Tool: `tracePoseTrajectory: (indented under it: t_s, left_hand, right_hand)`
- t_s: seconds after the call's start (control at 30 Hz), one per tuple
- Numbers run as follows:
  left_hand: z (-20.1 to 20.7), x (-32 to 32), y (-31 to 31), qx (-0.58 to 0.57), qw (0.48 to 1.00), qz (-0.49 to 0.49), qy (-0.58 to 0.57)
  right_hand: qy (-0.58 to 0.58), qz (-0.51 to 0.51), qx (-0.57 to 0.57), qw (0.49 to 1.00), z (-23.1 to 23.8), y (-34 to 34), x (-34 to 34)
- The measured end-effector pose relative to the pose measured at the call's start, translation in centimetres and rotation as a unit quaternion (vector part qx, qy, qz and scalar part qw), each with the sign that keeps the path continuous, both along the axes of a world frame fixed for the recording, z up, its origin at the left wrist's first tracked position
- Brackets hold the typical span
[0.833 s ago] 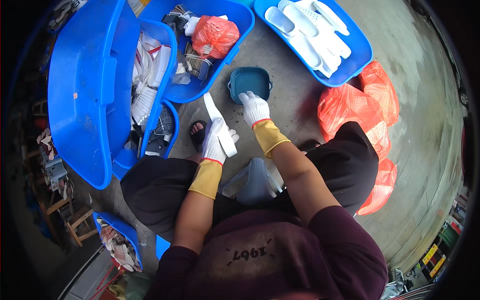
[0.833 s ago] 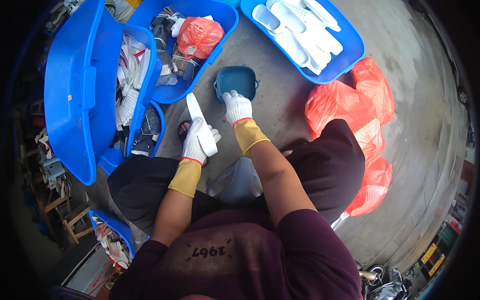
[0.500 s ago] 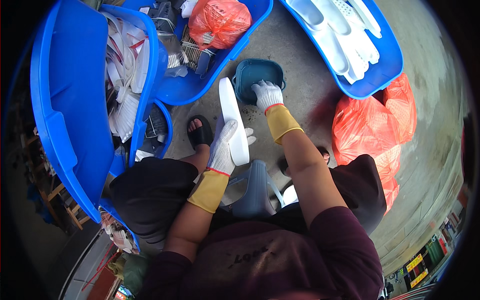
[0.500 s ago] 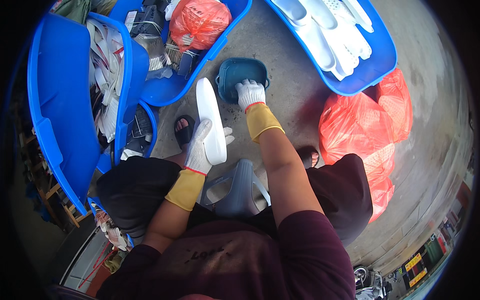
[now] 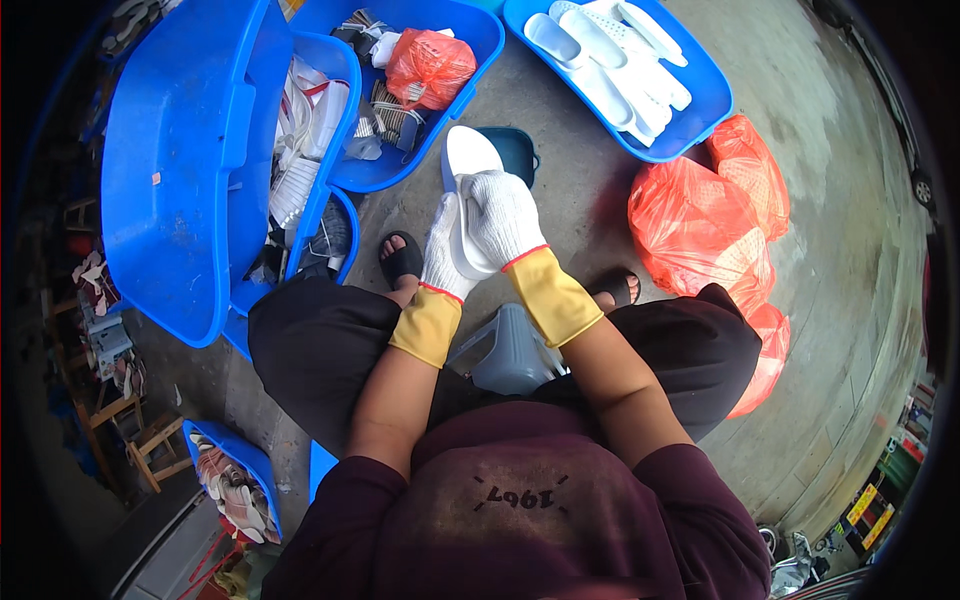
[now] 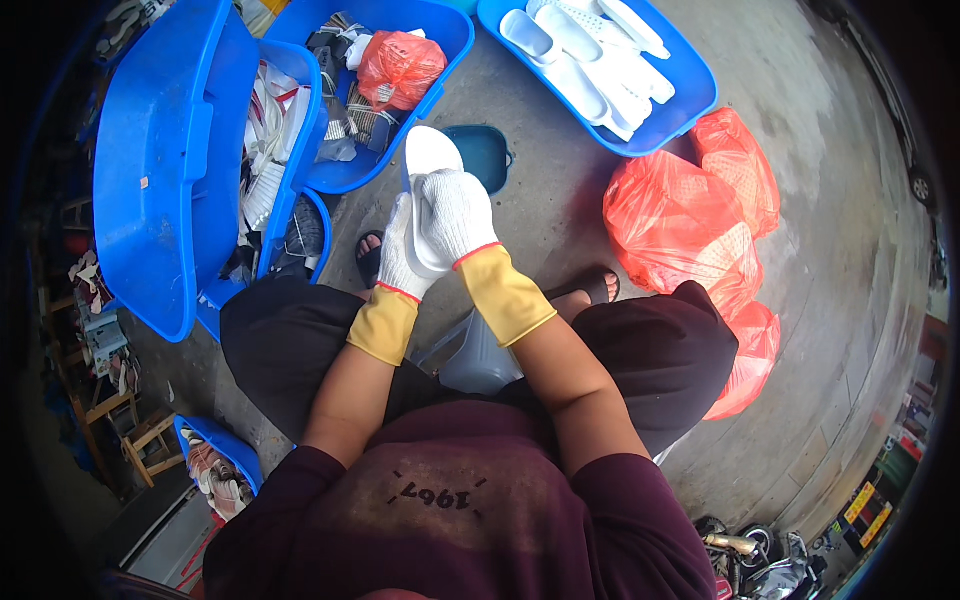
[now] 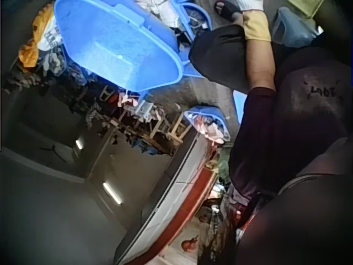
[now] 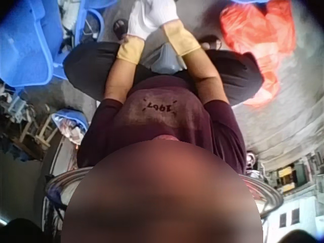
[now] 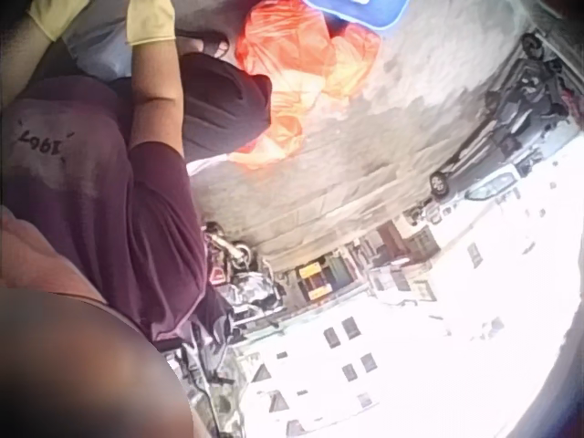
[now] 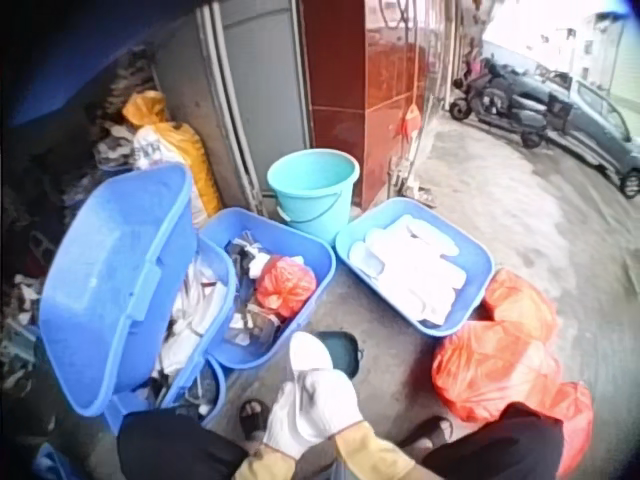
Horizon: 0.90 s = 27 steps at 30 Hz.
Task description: Sorting white shoe soles into red bags and blue bins.
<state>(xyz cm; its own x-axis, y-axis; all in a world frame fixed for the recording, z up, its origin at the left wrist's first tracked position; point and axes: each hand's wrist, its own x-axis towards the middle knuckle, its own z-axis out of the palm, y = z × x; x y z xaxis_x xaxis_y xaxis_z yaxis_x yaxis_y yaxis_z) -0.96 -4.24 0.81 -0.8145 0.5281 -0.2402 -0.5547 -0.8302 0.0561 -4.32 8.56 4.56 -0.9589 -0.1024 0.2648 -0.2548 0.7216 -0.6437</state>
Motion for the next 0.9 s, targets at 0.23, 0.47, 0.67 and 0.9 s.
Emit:
tracePoseTrajectory:
  t_s: [0.23,0.47,0.67,0.9]
  left_hand:
    - [6.6,4.0,2.9,-0.168,0.983,-0.066,-0.023]
    - [4.5,3.6,2.1,-0.088,0.992,-0.055,0.066]
    - [5.2,4.2,3.5,-0.217,0.930,-0.098,0.280]
    - [6.8,5.9,3.2,-0.141,0.968,-0.191,0.077]
  right_hand:
    - [0.046,-0.043,0.018,0.998,3.2,3.5,-2.5]
    - [0.005,0.035,0.003,0.999,6.4,2.1,9.8]
    - [0.052,-0.026,-0.078,0.995,6.8,2.1,11.4]
    - [0.143,-0.076,0.028,0.986,6.2,8.5,1.9]
